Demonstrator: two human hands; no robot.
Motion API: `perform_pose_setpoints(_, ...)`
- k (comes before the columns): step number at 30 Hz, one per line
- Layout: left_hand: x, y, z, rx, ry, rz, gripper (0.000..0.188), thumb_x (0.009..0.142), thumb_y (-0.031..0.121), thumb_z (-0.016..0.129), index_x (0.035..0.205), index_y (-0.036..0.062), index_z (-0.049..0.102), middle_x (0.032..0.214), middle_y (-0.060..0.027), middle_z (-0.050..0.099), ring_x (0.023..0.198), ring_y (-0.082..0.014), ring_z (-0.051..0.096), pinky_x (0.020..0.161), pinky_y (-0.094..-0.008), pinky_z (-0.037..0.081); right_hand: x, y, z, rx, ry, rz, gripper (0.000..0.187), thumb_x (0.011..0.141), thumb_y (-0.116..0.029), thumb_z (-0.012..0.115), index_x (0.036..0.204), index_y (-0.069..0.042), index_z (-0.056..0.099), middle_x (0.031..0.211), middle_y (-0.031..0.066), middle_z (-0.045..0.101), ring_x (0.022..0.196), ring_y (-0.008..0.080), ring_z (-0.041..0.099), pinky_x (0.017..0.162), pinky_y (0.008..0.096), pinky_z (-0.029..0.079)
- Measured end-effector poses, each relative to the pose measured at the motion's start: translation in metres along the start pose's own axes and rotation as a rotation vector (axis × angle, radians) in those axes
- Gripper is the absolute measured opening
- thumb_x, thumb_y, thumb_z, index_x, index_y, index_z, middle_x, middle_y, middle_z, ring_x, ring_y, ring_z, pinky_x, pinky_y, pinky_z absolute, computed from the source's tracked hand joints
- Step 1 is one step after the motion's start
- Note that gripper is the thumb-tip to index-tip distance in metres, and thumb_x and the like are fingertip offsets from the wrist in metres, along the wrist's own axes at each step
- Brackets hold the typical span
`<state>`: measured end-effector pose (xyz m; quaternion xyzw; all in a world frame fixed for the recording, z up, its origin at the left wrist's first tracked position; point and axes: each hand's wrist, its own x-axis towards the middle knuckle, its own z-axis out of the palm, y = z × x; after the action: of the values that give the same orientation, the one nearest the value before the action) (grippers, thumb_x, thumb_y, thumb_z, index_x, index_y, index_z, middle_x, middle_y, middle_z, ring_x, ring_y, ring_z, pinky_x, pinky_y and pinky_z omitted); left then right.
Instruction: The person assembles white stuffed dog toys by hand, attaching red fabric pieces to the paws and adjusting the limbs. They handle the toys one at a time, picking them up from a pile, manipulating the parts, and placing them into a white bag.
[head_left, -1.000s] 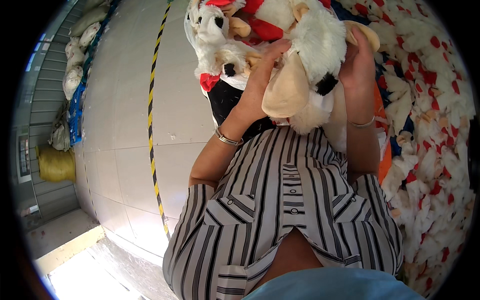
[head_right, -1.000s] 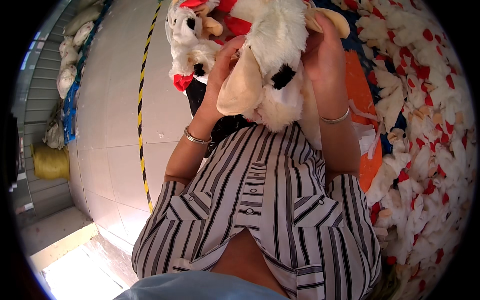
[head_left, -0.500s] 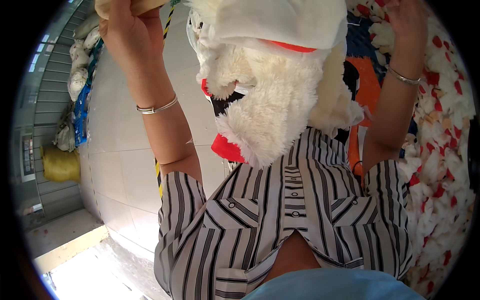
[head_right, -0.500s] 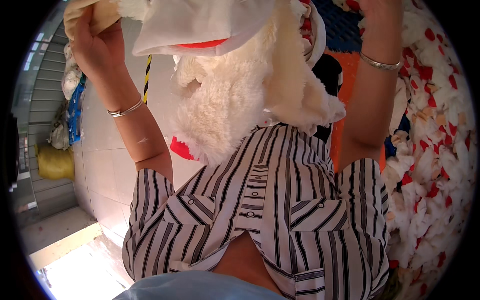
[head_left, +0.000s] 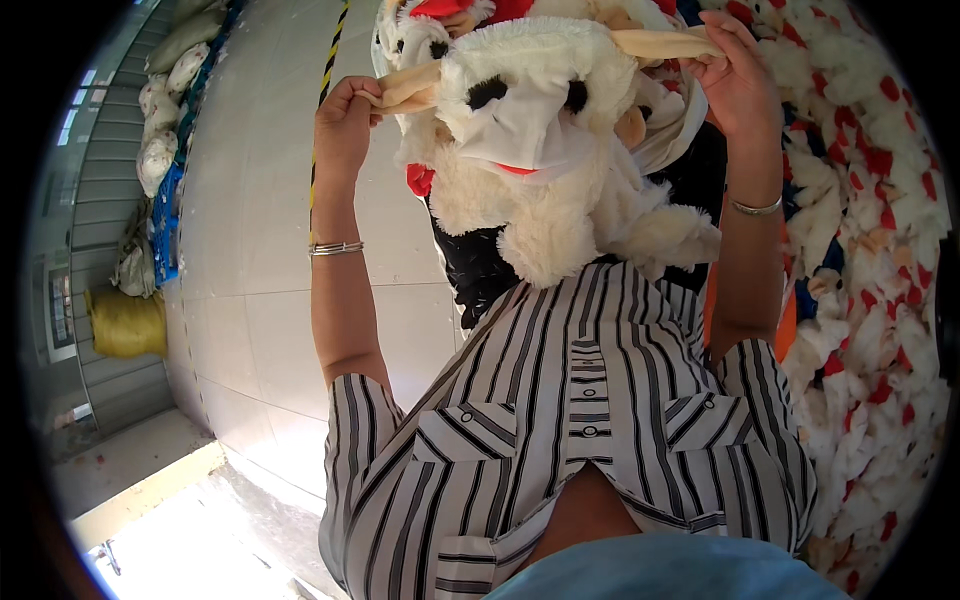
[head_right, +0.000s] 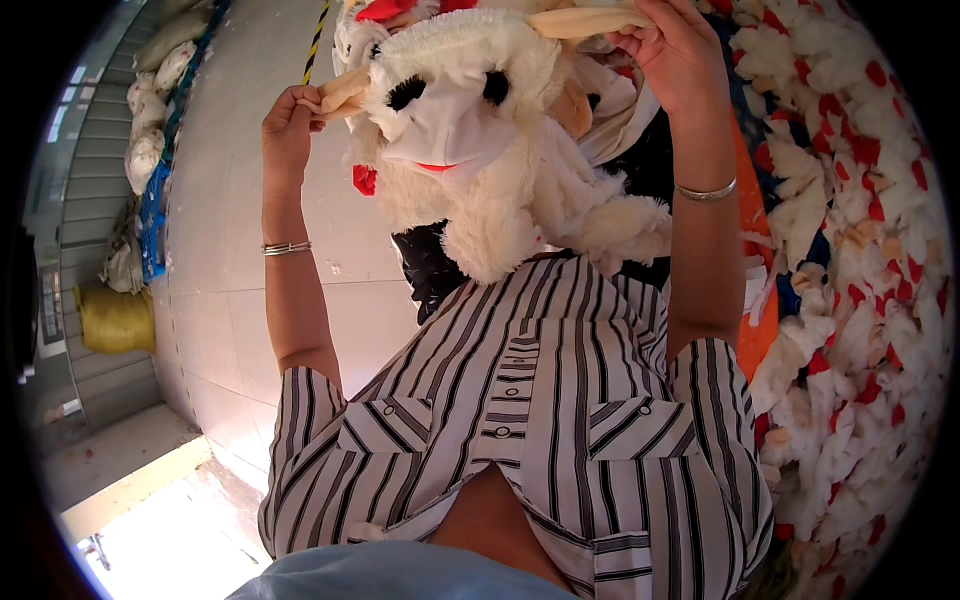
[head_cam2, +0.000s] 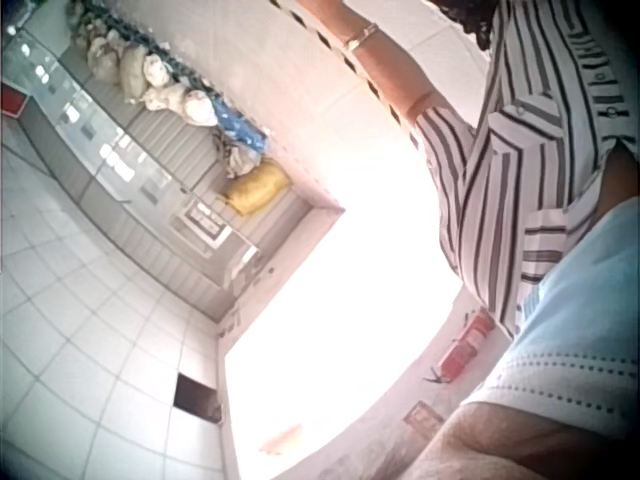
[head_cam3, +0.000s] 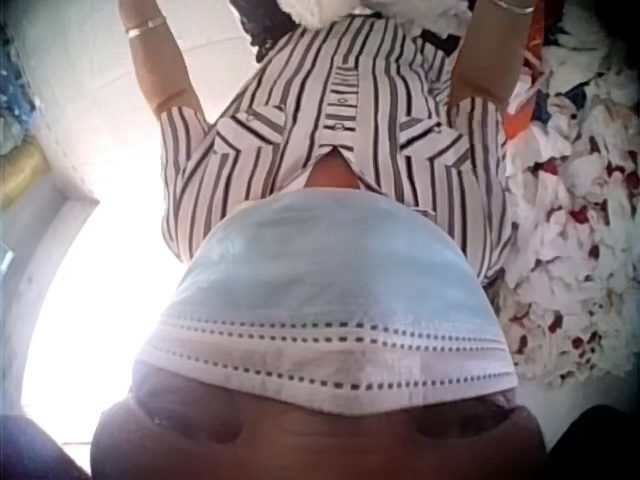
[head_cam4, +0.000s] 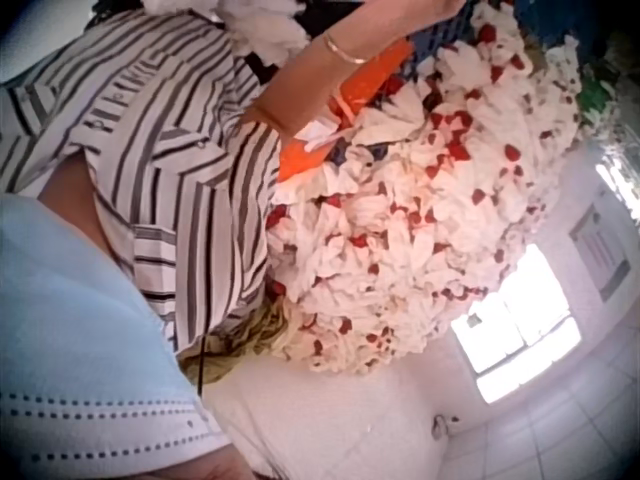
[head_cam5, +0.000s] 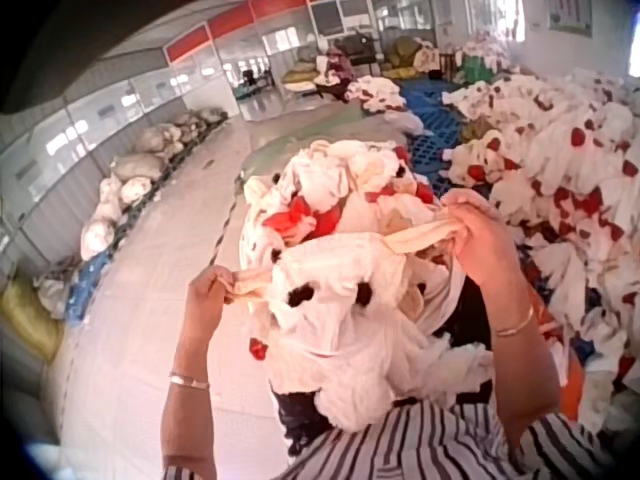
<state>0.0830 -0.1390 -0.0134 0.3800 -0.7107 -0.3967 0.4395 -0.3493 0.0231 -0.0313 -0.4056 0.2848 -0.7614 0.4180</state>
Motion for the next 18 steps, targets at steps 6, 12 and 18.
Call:
perform_pose_setpoints(6, -0.017, 0.108, 0.085, 0.135, -0.059, 0.474, 0.048, 0.087, 0.022, 0.071, 0.127, 0.0016, 0.054, 0.124, -0.0093, 0.060, 0.110, -0.0150, 0.057, 0.092, -0.0280, 0.046, 0.007, -0.035, 0.101, 0.156, -0.050, -0.002, 0.019, 0.097, -0.007, 0.052, 0.105, -0.004, 0.068, 0.094, 0.0054, 0.070, 0.089, 0.0190, 0.068, 0.073, 0.0368, 0.057)
perform_pose_setpoints(12, -0.007, 0.081, 0.130, 0.137, -0.493, -0.006, 0.048, 0.080, 0.038, 0.077, 0.101, -0.0035, 0.067, 0.095, -0.0176, 0.065, 0.085, -0.0227, 0.063, 0.070, -0.0348, 0.050, 0.008, -0.034, 0.131, -0.121, 0.114, -0.108, 0.017, 0.098, -0.013, 0.053, 0.107, -0.004, 0.065, 0.093, 0.0051, 0.068, 0.080, 0.0153, 0.065, 0.072, 0.0286, 0.053)
perform_pose_setpoints(18, -0.006, 0.017, 0.153, -0.079, -0.270, -0.088, 0.046, 0.087, 0.037, 0.068, 0.115, 0.0014, 0.062, 0.087, -0.0153, 0.063, 0.086, -0.0252, 0.063, 0.077, -0.0325, 0.051, -0.085, 0.037, 0.125, -0.671, -0.026, 0.154, 0.020, 0.094, -0.021, 0.064, 0.101, -0.002, 0.064, 0.090, 0.0015, 0.067, 0.079, 0.0062, 0.063, 0.071, 0.0223, 0.052)
